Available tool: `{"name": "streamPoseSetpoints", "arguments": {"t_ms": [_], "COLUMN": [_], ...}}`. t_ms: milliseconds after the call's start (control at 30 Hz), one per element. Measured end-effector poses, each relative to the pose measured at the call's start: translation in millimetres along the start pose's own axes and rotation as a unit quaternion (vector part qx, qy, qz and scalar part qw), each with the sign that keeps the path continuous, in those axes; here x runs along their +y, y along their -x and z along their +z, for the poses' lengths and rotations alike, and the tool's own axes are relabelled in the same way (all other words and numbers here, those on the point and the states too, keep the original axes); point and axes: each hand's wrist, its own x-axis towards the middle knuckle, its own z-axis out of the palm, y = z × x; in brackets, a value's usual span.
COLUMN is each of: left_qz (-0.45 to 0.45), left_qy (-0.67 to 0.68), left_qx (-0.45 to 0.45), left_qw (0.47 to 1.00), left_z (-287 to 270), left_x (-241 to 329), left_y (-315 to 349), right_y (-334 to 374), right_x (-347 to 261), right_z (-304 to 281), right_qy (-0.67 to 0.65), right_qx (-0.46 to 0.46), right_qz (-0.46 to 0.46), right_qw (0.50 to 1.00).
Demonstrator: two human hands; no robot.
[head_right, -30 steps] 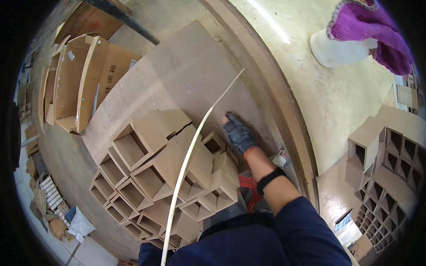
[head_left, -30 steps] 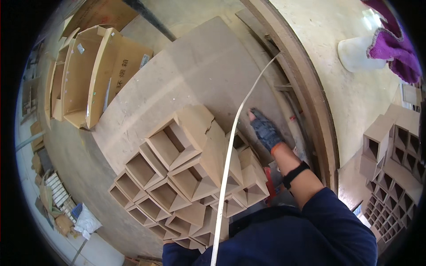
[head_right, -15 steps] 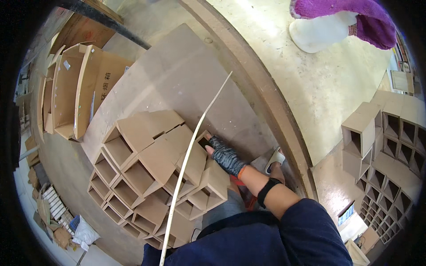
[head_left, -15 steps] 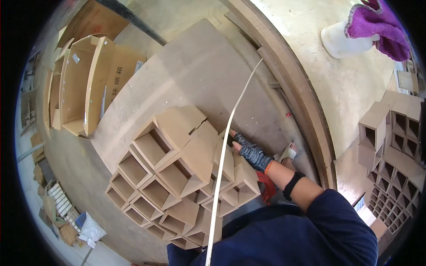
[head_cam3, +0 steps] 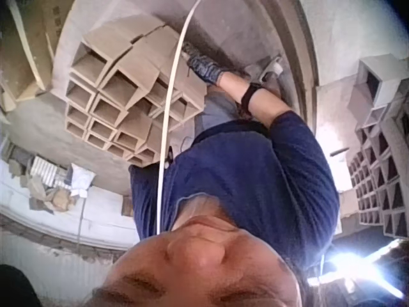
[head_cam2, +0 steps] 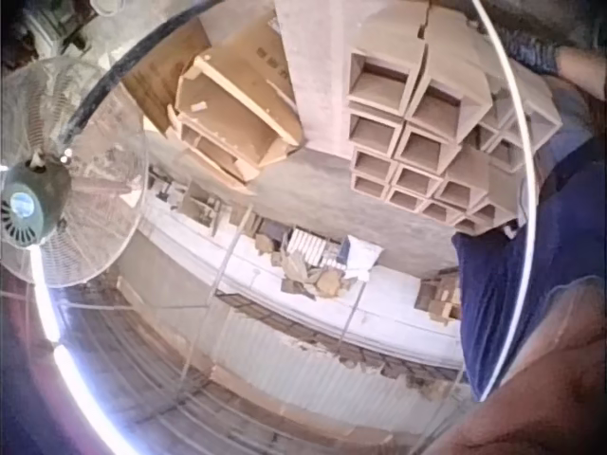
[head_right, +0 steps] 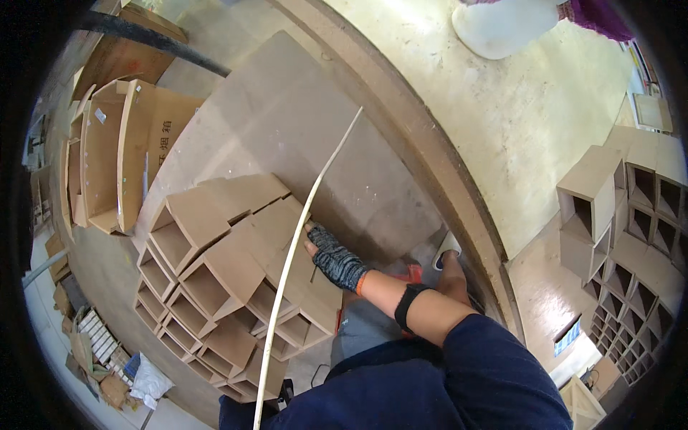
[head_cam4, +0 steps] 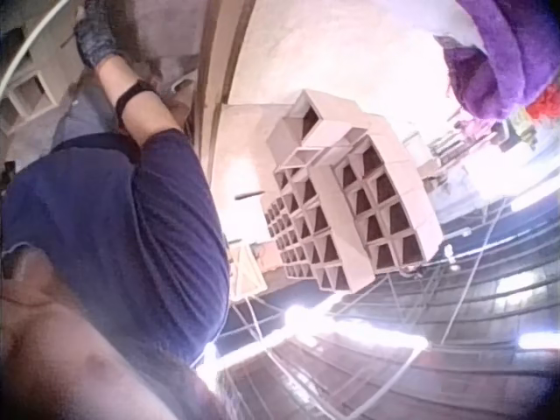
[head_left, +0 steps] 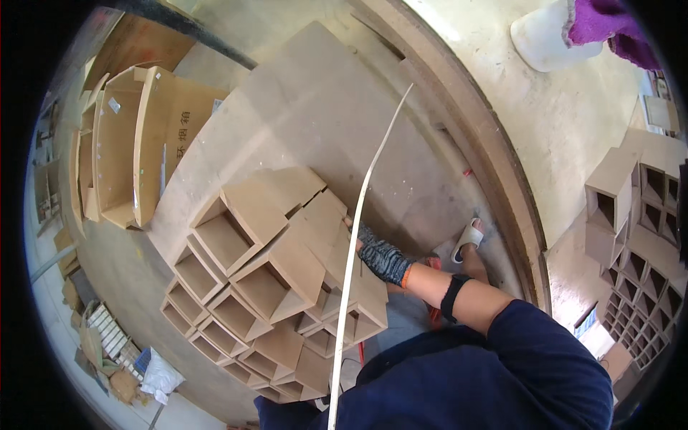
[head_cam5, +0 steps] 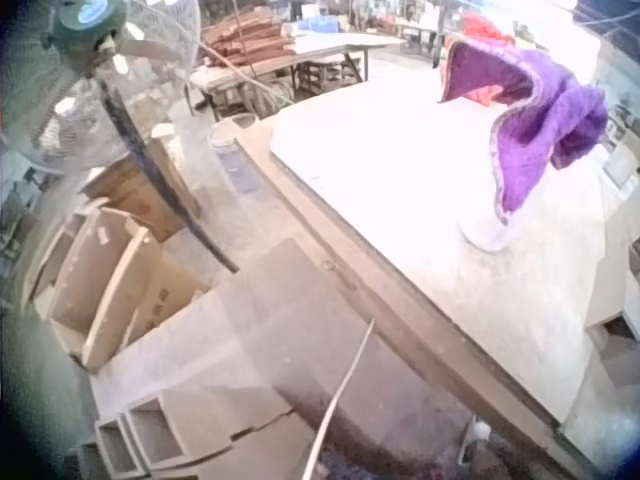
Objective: The recorder uses a piece of sandpaper to manually smooth the edges and surfaces of small, cubic wooden blocks at a workshop station.
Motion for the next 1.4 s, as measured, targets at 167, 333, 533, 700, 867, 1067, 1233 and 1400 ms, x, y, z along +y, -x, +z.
{"name": "streamPoseSetpoints", "arguments": {"t_ms": [167,333,533,700,867,1067,1233,1400], "left_qz": [0.001,0.004,0.004,0.007,0.010,0.101,0.289,0.599], "left_qy": [0.003,0.004,0.004,0.002,-0.003,-0.040,-0.263,-0.358], "left_qx": [0.003,-0.001,0.006,0.010,0.004,-0.021,0.098,-0.047], "left_qw": [1.000,1.000,1.000,1.000,1.000,0.994,0.915,0.714], "left_z": [-4,-5,-14,-21,-24,-68,19,92], "left_x": [0,2,5,8,7,34,158,183], "left_y": [2,3,4,5,1,0,158,336], "right_y": [1,-10,-37,-78,-77,-50,-18,5], "right_x": [-15,8,-26,-41,-38,-51,-39,-91], "right_z": [-4,-9,-30,-10,-3,-31,-78,-62], "right_qy": [-0.022,0.029,-0.034,-0.018,-0.027,0.071,0.020,-0.021], "right_qx": [0.007,-0.018,0.075,0.021,0.016,0.107,0.246,0.267], "right_qz": [0.024,0.021,0.014,-0.021,-0.042,0.021,-0.034,0.035], "right_qw": [0.999,0.999,0.996,0.999,0.999,0.992,0.968,0.963]}}
